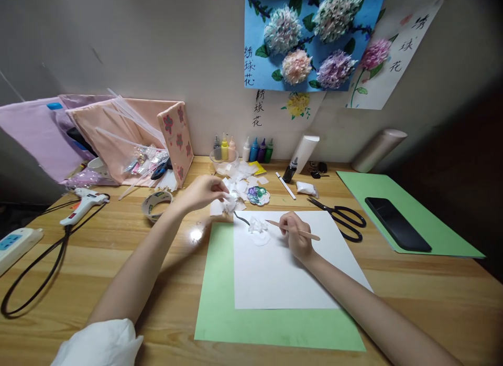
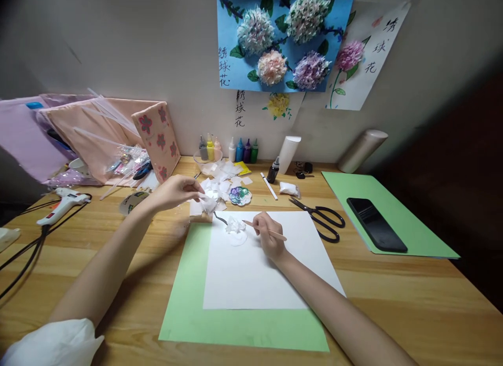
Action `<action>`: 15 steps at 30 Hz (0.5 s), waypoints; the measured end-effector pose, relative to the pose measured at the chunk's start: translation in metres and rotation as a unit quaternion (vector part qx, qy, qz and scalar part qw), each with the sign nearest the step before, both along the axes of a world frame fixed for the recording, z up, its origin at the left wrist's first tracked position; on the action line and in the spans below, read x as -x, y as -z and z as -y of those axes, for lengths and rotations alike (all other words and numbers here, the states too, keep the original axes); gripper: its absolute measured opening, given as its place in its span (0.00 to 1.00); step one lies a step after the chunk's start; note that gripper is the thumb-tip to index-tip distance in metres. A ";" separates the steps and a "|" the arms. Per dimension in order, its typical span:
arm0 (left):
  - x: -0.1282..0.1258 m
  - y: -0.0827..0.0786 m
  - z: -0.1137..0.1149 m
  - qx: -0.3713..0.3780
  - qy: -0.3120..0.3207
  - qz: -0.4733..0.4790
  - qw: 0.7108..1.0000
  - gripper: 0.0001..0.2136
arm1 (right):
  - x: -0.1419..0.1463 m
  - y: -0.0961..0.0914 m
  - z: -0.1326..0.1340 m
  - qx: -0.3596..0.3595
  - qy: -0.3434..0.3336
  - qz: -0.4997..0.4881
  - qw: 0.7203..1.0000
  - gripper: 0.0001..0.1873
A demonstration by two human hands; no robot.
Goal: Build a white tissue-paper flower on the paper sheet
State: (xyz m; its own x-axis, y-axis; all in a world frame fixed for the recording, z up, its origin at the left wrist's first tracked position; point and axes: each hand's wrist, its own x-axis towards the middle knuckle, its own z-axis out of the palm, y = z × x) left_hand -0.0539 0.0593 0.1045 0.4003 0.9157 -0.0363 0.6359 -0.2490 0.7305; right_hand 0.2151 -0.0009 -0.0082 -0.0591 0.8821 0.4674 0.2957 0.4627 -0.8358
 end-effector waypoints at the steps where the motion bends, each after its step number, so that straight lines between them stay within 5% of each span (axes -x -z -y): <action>1: -0.012 -0.002 0.007 0.040 0.035 0.052 0.997 0.07 | 0.000 -0.001 -0.001 0.010 0.013 -0.023 1.000 0.21; 5: -0.064 0.015 0.036 0.184 0.176 0.114 0.960 0.10 | -0.002 -0.004 -0.010 0.048 0.075 -0.146 0.985 0.19; 9: -0.097 0.052 0.053 -0.025 0.112 0.013 0.993 0.06 | -0.006 -0.007 -0.014 0.041 0.114 -0.194 0.974 0.19; 15: -0.106 0.076 0.052 -0.202 0.065 -0.071 0.975 0.08 | -0.008 -0.002 -0.002 0.004 0.062 -0.160 0.985 0.23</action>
